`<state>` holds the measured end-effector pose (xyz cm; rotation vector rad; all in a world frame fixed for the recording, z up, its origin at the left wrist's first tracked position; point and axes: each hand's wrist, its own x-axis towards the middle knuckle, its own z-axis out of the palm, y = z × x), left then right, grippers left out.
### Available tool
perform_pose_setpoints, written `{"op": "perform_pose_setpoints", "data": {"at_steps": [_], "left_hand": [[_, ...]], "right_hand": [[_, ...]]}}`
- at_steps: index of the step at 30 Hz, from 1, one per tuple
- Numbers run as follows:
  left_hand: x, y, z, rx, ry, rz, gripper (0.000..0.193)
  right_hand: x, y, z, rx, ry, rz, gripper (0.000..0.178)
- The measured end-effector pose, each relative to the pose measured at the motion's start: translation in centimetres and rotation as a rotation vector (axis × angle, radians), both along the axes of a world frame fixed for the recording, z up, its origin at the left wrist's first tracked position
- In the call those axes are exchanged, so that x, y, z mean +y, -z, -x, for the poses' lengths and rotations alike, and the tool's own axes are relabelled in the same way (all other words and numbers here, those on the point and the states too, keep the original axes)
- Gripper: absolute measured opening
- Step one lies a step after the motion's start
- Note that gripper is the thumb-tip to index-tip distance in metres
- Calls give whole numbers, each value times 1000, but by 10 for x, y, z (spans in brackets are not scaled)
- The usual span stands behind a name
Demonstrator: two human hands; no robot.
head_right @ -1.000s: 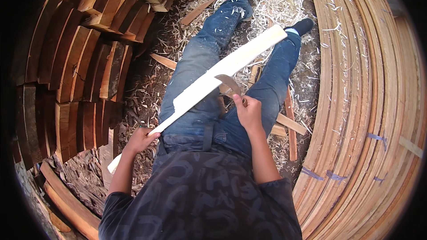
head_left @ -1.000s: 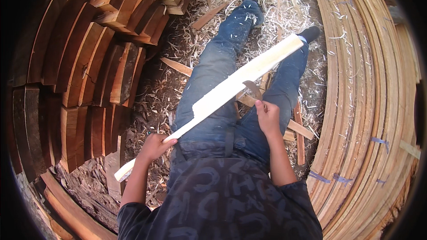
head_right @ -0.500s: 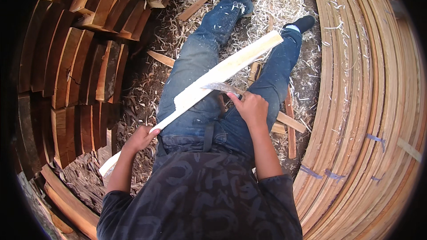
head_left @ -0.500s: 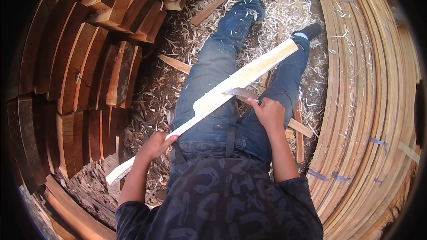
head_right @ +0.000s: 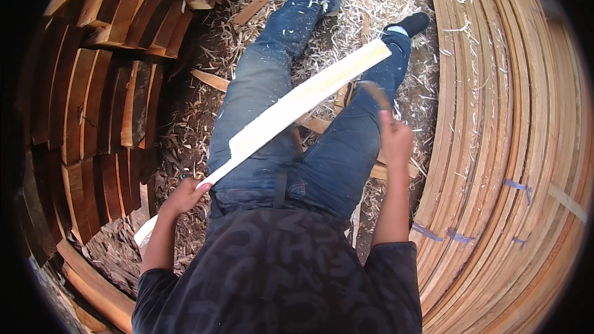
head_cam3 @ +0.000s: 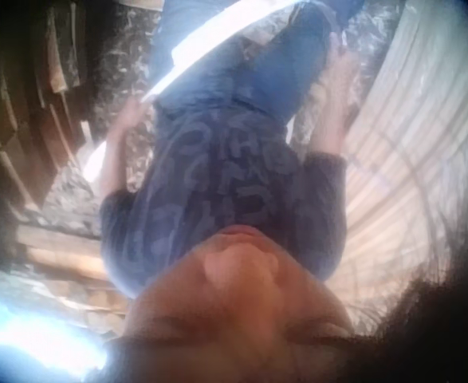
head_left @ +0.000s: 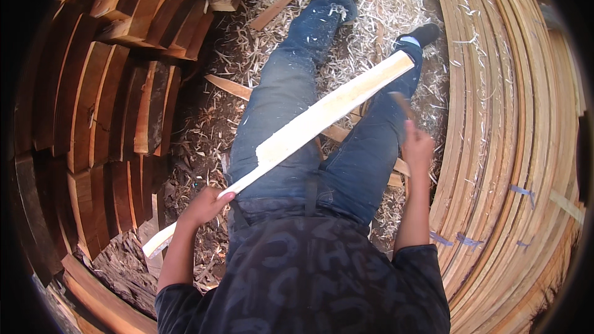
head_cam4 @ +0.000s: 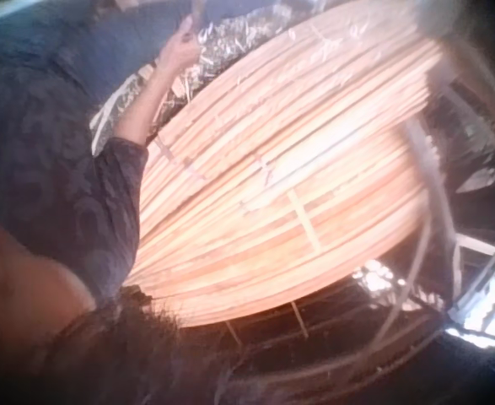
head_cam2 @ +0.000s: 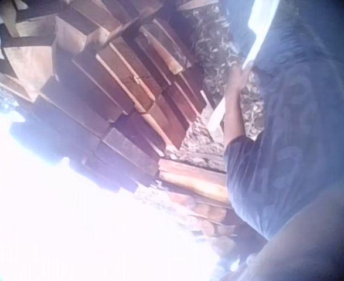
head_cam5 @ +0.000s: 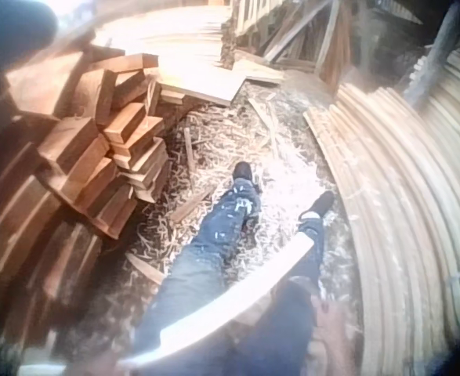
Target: The person sits on the ground and uses a curved knife to shave and shape a long, thin piece of light-colored wood. They hold the wood with their left hand and repeatedly scrape the surface with the knife in their right hand, creating wood shavings.
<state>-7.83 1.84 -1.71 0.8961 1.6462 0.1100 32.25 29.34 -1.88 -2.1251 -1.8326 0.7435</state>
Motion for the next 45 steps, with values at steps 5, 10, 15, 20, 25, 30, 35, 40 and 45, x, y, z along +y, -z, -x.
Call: {"op": "perform_pose_setpoints", "data": {"at_steps": [5,10,15,20,25,30,35,40,45], "left_hand": [[-3,-21,12,97,58,43,53],[-2,-29,12,102,42,48,55],[0,-24,8,131,44,39,56],[-5,-7,13,131,79,75,57],[0,-11,13,155,73,98,64],[13,-18,15,179,138,171,73],[6,-7,21,128,59,208,78],[7,-4,21,106,46,197,77],[14,-6,18,92,94,109,69]], "right_hand": [[-25,20,58,-171,-329,39,68],[37,48,0,-174,112,87,71],[32,31,-44,-60,178,23,68],[-23,63,-39,298,110,-22,62],[-46,59,8,715,256,113,59],[-33,45,24,743,118,133,57],[-16,41,33,603,-30,118,57],[-26,52,32,469,-97,145,56],[-34,61,36,458,-138,95,55]]}}
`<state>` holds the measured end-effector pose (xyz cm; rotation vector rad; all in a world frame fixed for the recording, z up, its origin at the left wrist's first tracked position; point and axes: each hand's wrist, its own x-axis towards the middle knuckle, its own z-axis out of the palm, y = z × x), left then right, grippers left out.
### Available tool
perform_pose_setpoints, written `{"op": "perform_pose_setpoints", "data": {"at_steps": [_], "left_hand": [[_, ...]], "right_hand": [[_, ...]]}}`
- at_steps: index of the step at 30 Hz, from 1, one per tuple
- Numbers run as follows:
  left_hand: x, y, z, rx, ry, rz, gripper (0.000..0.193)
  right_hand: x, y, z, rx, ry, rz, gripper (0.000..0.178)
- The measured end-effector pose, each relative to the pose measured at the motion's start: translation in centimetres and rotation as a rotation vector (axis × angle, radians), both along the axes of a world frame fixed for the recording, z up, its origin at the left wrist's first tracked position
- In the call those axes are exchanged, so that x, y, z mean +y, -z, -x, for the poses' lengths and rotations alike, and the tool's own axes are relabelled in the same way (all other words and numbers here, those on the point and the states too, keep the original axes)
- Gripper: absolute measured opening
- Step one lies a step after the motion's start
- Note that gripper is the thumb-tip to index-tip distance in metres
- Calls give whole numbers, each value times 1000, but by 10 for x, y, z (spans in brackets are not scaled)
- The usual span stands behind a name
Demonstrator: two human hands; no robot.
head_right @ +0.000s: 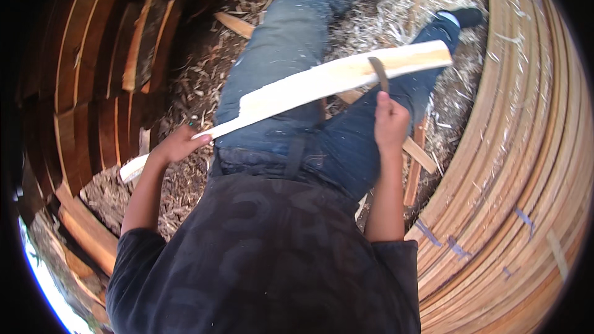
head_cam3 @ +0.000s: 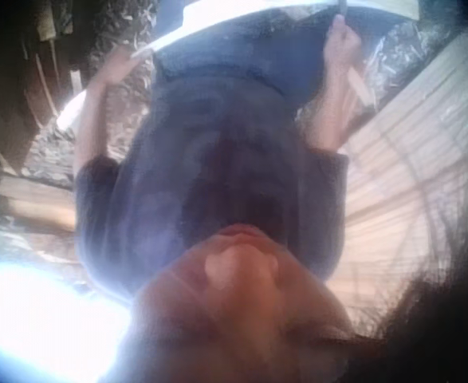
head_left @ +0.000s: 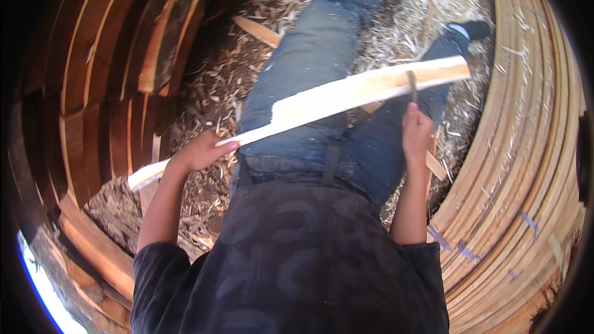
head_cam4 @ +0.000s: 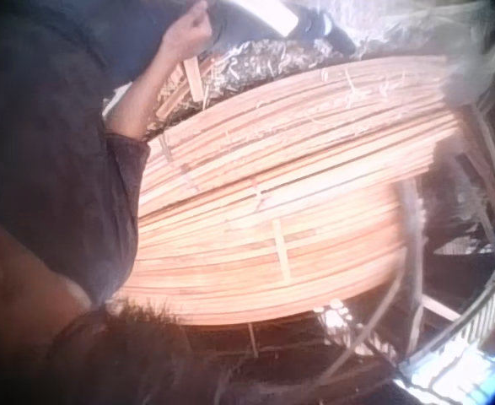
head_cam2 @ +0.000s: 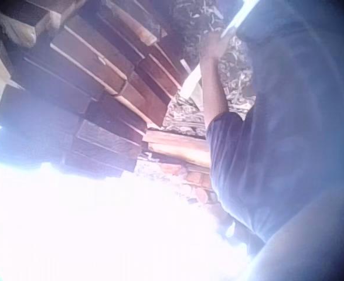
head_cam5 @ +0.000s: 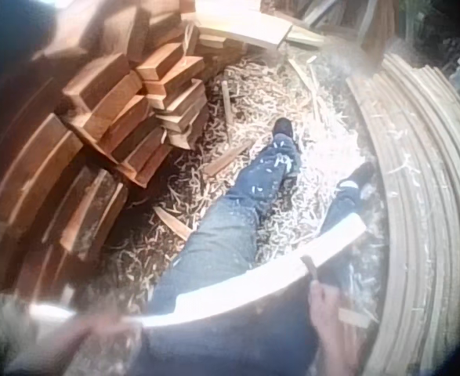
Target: The person sits on the ground and uses a curved knife to shave and shape a long, thin piece of light-colored wood. They hold the wood with their left hand and repeatedly scrape the surface with the knife in their right hand, creating wood shavings.
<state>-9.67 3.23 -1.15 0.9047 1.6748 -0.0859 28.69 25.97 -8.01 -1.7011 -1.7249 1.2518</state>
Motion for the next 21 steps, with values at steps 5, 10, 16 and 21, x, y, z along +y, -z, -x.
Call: {"op": "perform_pose_setpoints", "data": {"at_steps": [5,10,16,21], "left_hand": [[-8,6,0,66,20,-25,64],[-4,4,-2,127,18,-31,65],[-19,18,3,115,8,-24,66],[-13,7,-10,128,-33,13,59]], "right_hand": [[10,-30,4,-323,-71,-114,61],[39,-40,-11,-561,69,36,66],[27,-44,-16,-663,-193,-145,66],[52,-26,-40,-702,-66,-229,64]]}}
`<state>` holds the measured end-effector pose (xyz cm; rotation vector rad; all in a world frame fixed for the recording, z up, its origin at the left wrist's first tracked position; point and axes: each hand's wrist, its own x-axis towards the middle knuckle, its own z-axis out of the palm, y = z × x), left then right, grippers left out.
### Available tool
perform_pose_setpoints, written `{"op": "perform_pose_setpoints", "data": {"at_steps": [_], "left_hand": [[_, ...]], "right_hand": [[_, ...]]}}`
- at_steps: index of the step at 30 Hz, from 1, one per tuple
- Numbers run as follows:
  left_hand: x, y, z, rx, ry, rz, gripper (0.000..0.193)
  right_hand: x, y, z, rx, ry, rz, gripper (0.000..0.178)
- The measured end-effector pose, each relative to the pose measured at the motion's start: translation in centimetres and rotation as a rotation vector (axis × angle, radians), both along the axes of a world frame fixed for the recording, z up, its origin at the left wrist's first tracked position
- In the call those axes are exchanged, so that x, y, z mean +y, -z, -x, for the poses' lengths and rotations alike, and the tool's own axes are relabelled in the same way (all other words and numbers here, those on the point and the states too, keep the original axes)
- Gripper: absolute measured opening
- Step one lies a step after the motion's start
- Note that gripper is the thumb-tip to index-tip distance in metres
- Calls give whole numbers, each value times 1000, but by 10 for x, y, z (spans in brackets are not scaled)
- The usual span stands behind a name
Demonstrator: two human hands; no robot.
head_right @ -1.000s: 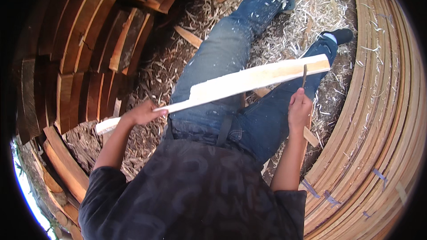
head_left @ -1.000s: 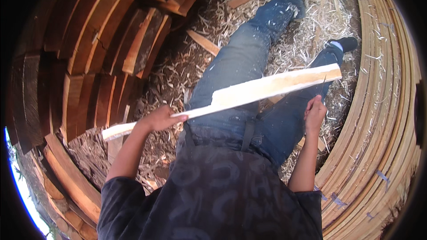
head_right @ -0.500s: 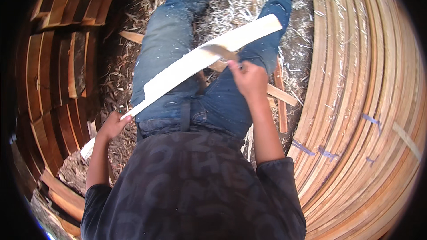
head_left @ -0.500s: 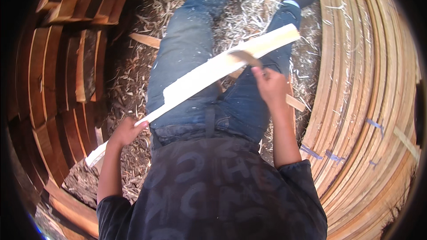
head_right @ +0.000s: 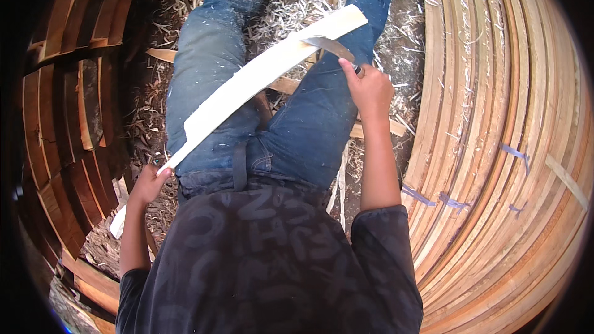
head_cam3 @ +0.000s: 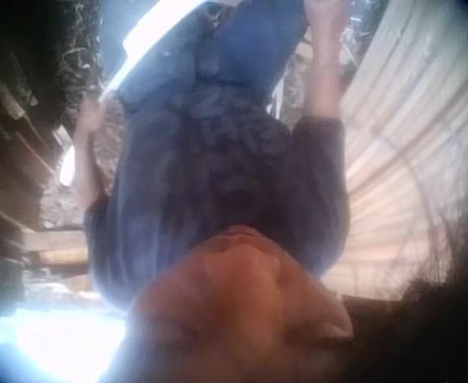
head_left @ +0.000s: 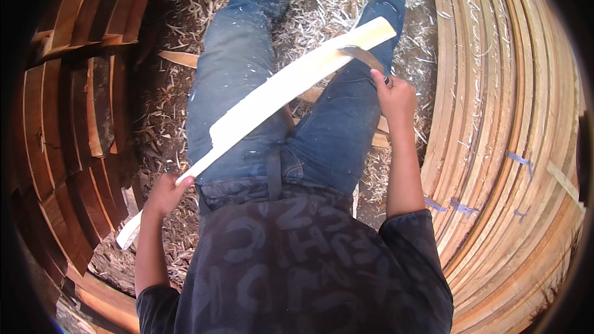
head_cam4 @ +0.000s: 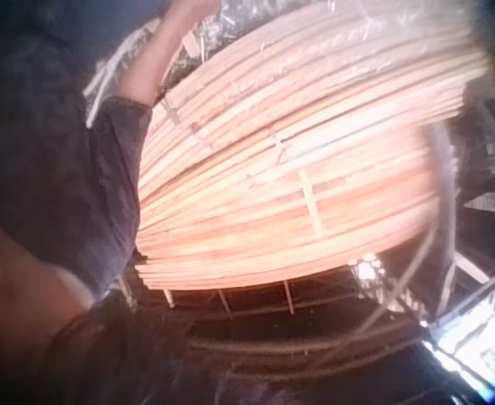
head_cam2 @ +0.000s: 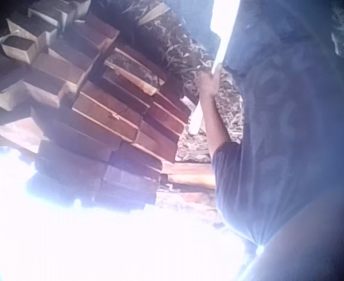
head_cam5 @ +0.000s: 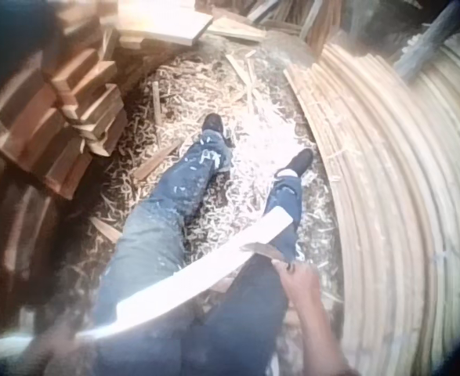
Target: The person sits on the ground and uses a curved knife to shave and shape a long, thin piece of light-colored wood. They hold the wood with their left hand and repeatedly scrape the surface with the knife in their right hand, creating wood shavings.
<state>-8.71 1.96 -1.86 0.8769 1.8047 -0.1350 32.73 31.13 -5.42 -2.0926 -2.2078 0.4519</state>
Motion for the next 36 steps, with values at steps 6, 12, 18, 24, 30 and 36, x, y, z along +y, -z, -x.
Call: {"op": "perform_pose_setpoints", "data": {"at_steps": [6,12,18,24,30,36], "left_hand": [[6,-6,3,20,21,29,62],[3,-5,2,-2,-6,51,65],[5,-9,2,47,56,50,68],[12,-8,4,75,80,7,65],[-2,-1,-1,36,14,-27,61],[-10,11,13,25,38,-70,60]], "right_hand": [[-37,2,38,137,-226,89,63],[-15,17,5,84,24,77,61],[-40,0,30,119,-118,60,68],[-16,11,16,149,49,80,66],[-1,16,6,72,46,8,70],[-23,5,28,70,-284,-45,70]]}}
